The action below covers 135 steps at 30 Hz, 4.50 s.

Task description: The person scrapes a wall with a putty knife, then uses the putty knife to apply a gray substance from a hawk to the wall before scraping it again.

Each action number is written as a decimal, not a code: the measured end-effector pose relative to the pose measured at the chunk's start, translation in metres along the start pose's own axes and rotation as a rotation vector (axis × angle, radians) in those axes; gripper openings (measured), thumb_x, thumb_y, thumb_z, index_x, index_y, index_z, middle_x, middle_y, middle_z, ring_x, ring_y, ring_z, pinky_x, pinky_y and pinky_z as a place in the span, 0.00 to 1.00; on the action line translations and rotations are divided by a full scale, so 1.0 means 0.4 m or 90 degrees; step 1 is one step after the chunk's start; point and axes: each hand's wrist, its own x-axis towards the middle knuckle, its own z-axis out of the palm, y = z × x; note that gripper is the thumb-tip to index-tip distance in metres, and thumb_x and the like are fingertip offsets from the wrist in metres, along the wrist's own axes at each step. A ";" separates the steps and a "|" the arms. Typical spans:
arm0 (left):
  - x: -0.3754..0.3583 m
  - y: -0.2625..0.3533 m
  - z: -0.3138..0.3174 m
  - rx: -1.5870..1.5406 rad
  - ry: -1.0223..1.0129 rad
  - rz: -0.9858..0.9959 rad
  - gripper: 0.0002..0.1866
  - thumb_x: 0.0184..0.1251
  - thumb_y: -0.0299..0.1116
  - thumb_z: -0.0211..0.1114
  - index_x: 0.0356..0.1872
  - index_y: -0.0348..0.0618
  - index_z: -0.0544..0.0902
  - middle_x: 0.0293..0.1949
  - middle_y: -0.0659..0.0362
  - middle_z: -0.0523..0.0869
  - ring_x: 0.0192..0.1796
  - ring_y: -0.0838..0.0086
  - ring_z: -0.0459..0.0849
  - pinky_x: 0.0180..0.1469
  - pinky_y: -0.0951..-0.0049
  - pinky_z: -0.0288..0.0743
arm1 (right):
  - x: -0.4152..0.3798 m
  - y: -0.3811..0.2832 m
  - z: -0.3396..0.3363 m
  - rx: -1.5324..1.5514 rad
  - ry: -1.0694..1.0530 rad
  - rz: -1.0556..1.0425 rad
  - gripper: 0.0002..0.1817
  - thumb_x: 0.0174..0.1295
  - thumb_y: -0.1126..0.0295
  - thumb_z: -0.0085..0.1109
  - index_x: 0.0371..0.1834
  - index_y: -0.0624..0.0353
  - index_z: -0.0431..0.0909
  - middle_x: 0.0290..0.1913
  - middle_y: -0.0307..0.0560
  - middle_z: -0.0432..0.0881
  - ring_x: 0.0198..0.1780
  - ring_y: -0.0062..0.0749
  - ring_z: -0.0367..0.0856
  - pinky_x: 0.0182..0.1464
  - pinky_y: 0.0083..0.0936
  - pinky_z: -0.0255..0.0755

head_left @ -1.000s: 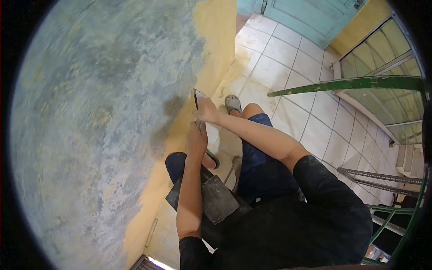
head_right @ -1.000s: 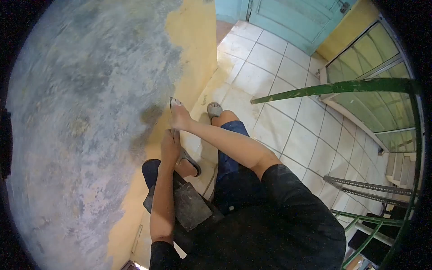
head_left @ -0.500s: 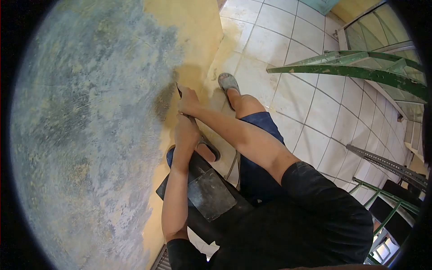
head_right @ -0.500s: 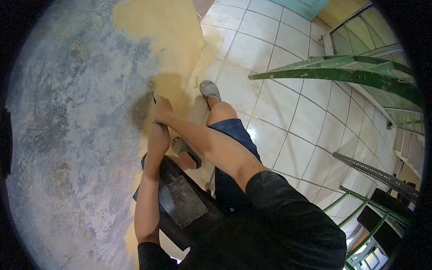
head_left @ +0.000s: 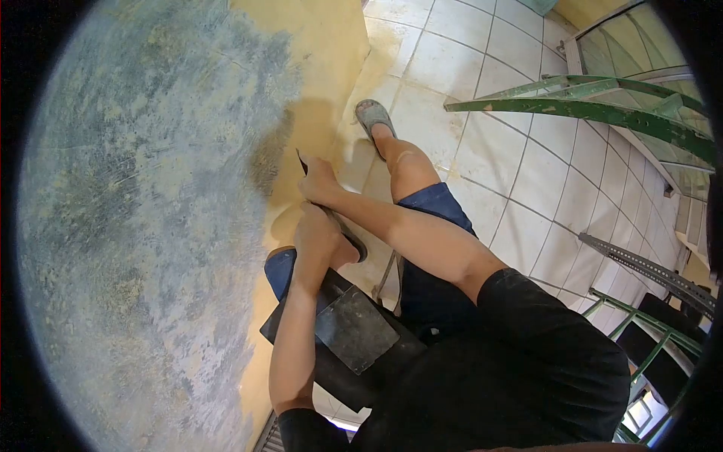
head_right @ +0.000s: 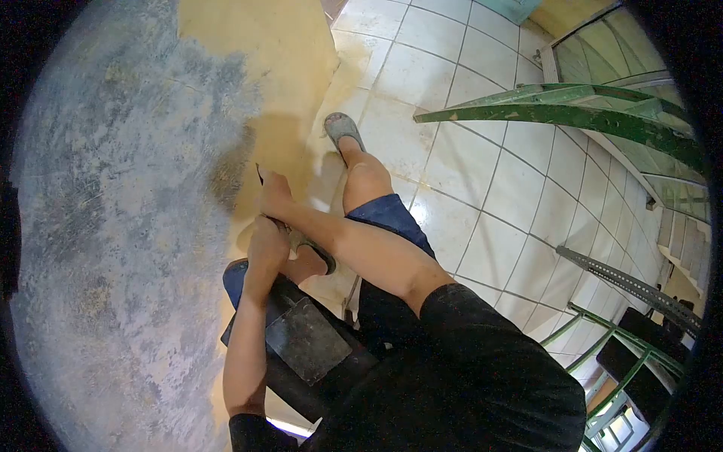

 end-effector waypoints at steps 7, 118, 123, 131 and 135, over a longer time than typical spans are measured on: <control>0.163 -0.083 -0.006 -0.053 -0.035 0.102 0.21 0.68 0.38 0.55 0.46 0.22 0.70 0.42 0.27 0.81 0.50 0.36 0.81 0.50 0.48 0.75 | 0.081 -0.021 0.003 0.056 0.137 -0.014 0.18 0.47 0.79 0.55 0.45 0.66 0.80 0.38 0.69 0.82 0.44 0.61 0.82 0.47 0.43 0.75; 0.195 0.030 0.018 -0.057 0.065 0.129 0.20 0.70 0.37 0.56 0.42 0.23 0.71 0.34 0.32 0.84 0.40 0.37 0.83 0.45 0.46 0.76 | 0.261 0.023 -0.021 -0.075 0.079 -0.043 0.08 0.43 0.75 0.58 0.25 0.68 0.75 0.26 0.67 0.78 0.30 0.52 0.79 0.36 0.40 0.70; 0.195 0.038 0.022 -0.047 0.062 0.148 0.20 0.69 0.37 0.56 0.42 0.21 0.70 0.34 0.32 0.84 0.40 0.38 0.84 0.44 0.47 0.77 | 0.263 0.048 -0.020 -0.110 0.112 -0.138 0.07 0.43 0.75 0.58 0.23 0.69 0.74 0.25 0.67 0.77 0.30 0.57 0.79 0.36 0.43 0.70; 0.207 0.041 0.032 -0.069 0.080 0.155 0.20 0.68 0.36 0.56 0.41 0.19 0.69 0.32 0.31 0.83 0.39 0.36 0.83 0.41 0.46 0.76 | 0.273 0.053 -0.015 -0.070 0.130 -0.172 0.07 0.42 0.75 0.58 0.21 0.69 0.72 0.25 0.67 0.77 0.31 0.62 0.79 0.36 0.46 0.71; 0.242 0.028 0.026 -0.037 0.052 0.142 0.20 0.68 0.36 0.57 0.43 0.22 0.69 0.34 0.32 0.84 0.40 0.38 0.84 0.43 0.47 0.77 | 0.286 0.065 0.011 -0.072 0.175 -0.113 0.06 0.43 0.76 0.57 0.22 0.69 0.75 0.26 0.69 0.78 0.33 0.62 0.80 0.37 0.45 0.72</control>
